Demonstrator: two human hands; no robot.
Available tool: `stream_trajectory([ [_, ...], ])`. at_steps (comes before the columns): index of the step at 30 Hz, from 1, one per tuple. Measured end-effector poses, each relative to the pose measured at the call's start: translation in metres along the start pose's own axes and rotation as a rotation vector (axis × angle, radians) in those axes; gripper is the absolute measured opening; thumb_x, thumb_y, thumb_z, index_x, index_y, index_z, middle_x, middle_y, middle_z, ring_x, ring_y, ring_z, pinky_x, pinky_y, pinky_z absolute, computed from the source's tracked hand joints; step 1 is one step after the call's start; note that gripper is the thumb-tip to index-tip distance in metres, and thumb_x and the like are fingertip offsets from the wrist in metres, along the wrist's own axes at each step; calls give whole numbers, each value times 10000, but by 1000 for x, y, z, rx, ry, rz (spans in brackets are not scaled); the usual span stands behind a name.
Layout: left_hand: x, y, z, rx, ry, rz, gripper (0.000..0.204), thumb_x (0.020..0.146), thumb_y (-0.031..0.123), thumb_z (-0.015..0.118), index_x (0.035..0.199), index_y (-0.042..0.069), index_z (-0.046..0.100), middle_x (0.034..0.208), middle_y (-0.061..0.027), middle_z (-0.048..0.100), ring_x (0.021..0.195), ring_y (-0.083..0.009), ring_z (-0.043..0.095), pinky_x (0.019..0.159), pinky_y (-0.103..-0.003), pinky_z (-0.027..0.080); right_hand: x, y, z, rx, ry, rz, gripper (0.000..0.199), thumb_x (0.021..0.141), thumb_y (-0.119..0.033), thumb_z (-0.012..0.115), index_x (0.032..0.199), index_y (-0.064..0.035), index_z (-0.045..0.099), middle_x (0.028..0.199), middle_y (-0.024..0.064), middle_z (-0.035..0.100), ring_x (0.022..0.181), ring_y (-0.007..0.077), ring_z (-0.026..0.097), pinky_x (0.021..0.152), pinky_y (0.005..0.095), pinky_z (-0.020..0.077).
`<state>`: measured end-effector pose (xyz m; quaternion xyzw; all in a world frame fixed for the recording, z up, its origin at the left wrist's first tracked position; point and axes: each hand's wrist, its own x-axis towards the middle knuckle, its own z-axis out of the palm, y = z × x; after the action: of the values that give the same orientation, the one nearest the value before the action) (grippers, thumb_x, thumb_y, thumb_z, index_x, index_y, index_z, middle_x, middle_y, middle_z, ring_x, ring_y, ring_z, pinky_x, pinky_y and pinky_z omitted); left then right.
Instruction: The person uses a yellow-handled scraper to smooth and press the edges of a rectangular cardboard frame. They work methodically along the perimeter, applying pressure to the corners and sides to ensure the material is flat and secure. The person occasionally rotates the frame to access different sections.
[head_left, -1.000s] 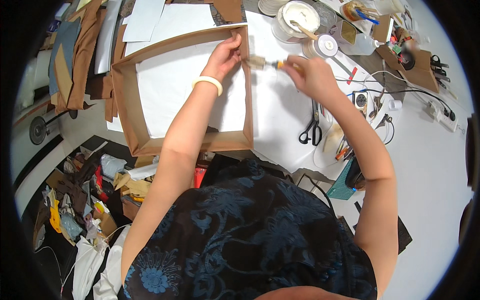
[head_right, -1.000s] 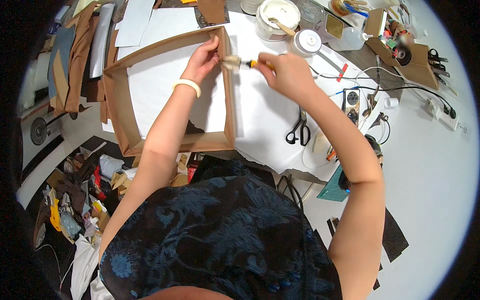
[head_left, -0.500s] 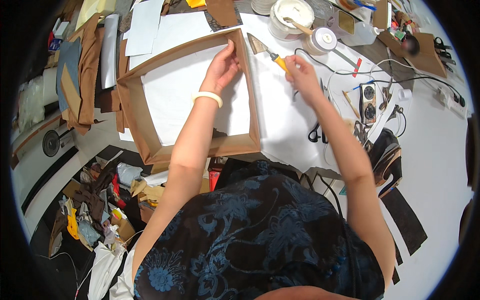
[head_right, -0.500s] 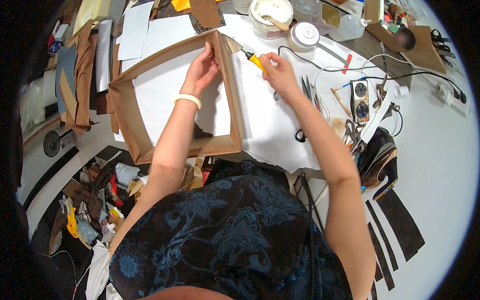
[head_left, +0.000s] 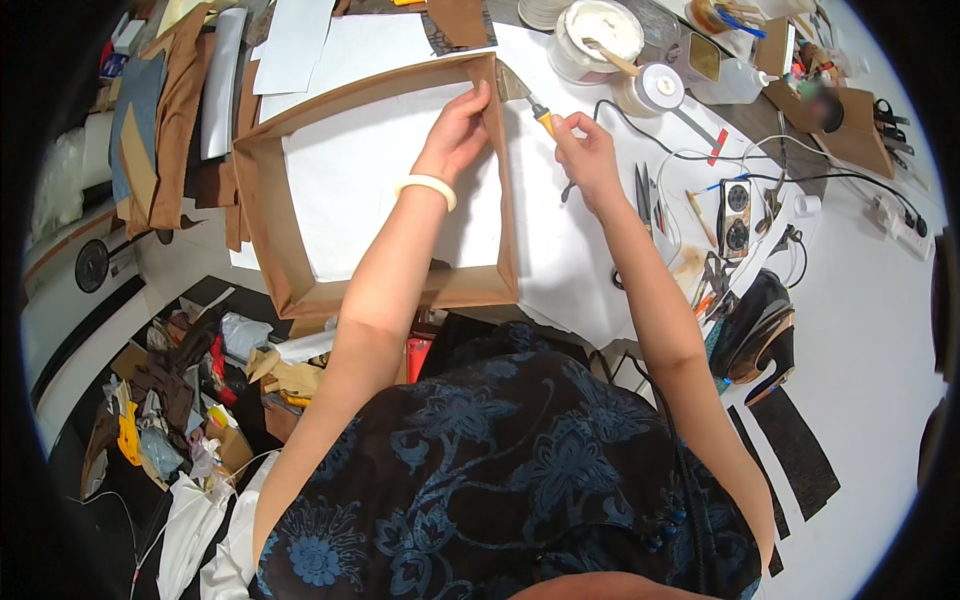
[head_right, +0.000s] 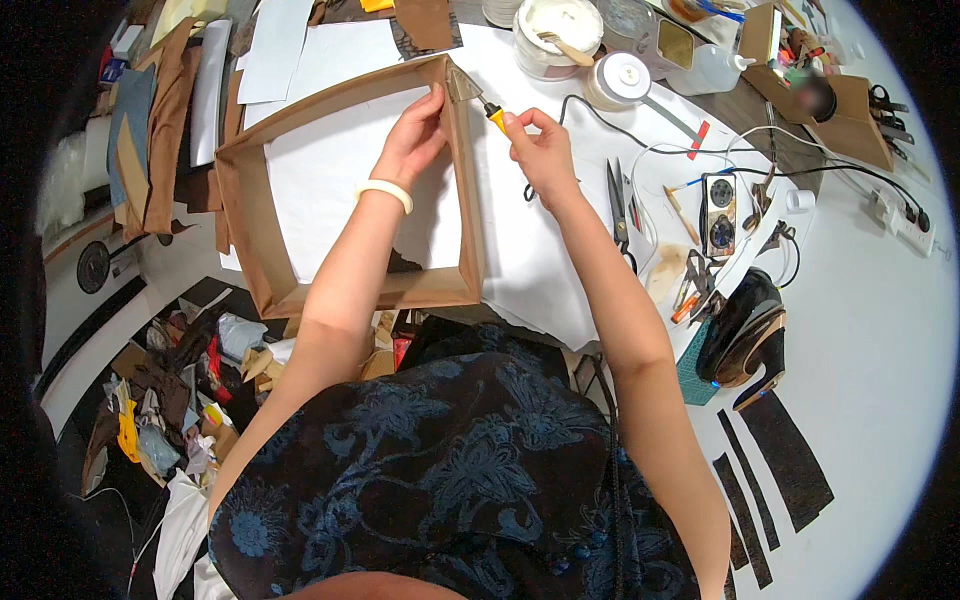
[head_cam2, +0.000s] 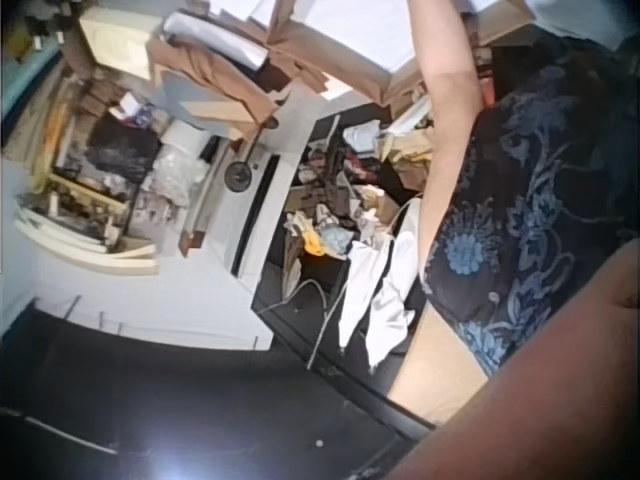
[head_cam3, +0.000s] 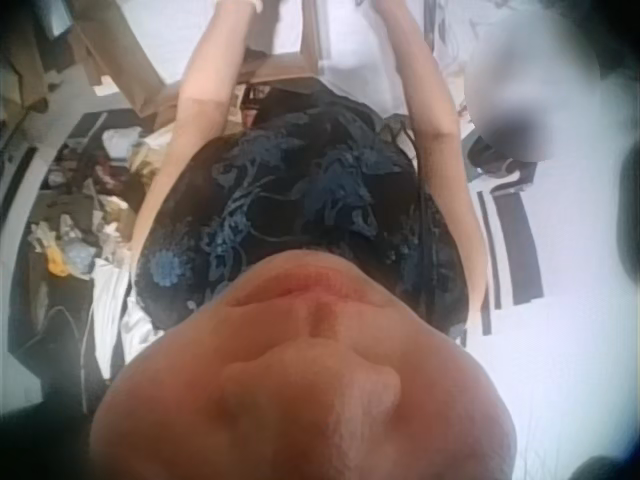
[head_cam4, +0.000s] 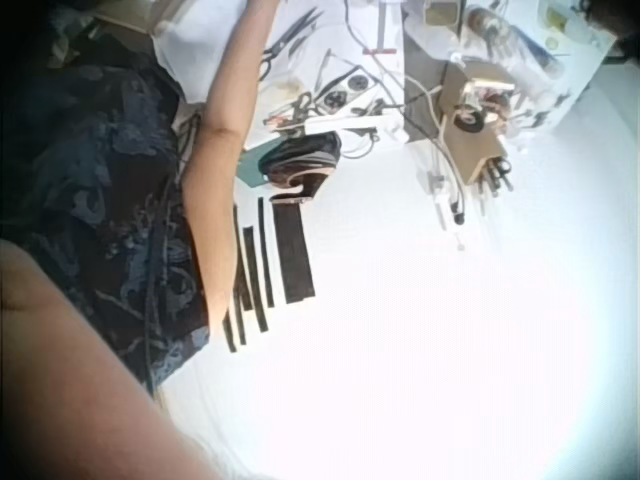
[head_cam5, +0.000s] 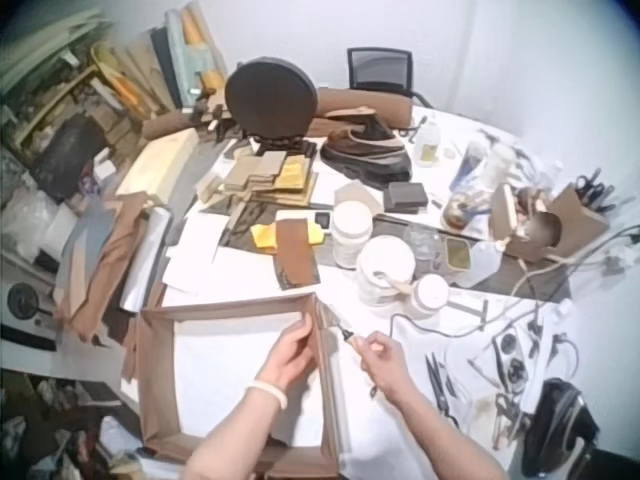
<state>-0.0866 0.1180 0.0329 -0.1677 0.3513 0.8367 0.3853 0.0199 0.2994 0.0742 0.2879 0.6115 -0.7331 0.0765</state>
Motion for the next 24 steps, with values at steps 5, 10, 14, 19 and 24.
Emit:
stream_trajectory([
  [5, 7, -3, -10, -31, -46, -5, 256, 1014, 241, 617, 1155, 27, 626, 1051, -34, 654, 971, -137, 611, 922, -306, 500, 3, -19, -3, -195, -22, -157, 271, 987, -292, 666, 840, -78, 585, 525, -84, 450, 487, 18, 309, 459, 253, 193],
  [10, 6, -4, -5, -13, -11, -8, 237, 987, 231, 657, 1147, 56, 643, 1099, -35, 653, 1037, -158, 608, 976, -330, 511, -6, -33, -8, -425, 38, -229, 290, 955, -278, 690, 824, -33, 605, 503, -34, 453, 472, 51, 330, 453, 289, 228],
  [14, 7, -3, -13, -36, -25, 17, 213, 977, 209, 667, 1123, 56, 643, 1084, -36, 650, 1043, -161, 604, 993, -333, 505, -40, -30, -13, -622, 39, -279, 290, 929, -280, 709, 834, -17, 631, 495, 43, 458, 460, 104, 348, 454, 314, 285],
  [19, 5, -2, -8, -38, -17, -2, 187, 977, 172, 658, 1118, 51, 643, 1089, -44, 655, 1037, -164, 620, 986, -332, 517, -32, -32, -16, -712, 91, -436, 277, 918, -297, 720, 851, -38, 653, 529, 132, 537, 441, 258, 464, 468, 364, 373],
  [24, 8, 1, -4, -49, -6, -24, 208, 981, 189, 658, 1128, 42, 639, 1078, -54, 661, 1022, -165, 632, 971, -335, 527, 2, -56, -18, -791, 78, -564, 264, 922, -332, 707, 853, -80, 668, 578, 152, 598, 513, 339, 579, 486, 404, 430],
])
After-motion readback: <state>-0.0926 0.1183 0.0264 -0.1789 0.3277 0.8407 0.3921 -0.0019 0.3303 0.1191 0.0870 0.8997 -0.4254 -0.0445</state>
